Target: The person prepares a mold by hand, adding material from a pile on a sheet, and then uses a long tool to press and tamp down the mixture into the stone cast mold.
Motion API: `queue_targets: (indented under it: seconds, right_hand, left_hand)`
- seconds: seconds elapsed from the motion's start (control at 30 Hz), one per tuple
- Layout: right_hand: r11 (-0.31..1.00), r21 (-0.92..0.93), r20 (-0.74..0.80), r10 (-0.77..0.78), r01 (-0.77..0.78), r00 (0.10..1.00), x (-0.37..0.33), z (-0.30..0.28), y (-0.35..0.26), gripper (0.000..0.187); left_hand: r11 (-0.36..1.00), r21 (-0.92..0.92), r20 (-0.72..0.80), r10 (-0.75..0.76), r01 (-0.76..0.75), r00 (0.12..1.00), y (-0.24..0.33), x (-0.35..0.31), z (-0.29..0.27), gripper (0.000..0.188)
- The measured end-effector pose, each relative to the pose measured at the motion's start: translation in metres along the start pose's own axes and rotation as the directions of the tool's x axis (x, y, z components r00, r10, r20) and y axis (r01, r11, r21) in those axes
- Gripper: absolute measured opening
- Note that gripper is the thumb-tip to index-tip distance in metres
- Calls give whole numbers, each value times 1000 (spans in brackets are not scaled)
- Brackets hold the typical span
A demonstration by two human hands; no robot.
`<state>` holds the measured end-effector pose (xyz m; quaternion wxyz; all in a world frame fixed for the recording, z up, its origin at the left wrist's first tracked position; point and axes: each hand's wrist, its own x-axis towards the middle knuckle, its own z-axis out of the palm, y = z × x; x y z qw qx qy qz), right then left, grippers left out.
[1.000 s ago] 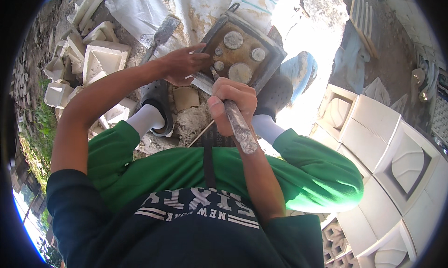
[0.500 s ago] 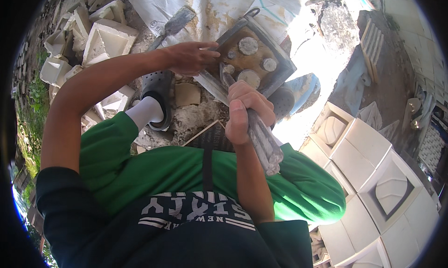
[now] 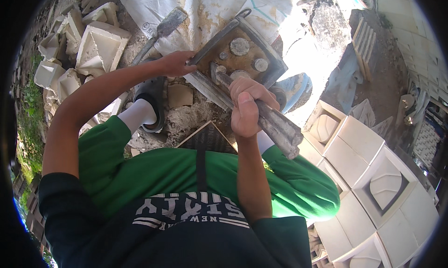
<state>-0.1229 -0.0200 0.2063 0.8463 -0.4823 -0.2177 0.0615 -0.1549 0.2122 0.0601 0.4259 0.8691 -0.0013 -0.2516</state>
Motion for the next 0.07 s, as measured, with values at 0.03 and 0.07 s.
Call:
queue_targets:
  seconds: [0.03,0.07]
  right_hand:
    - [998,-39,16,41,-41,999,0,-5,4,17]
    - [994,-74,34,84,-81,996,4,-8,13,17]
  left_hand:
    - [988,-118,105,-92,104,990,8,2,0,66]
    - [950,-221,214,-174,221,961,10,3,0,67]
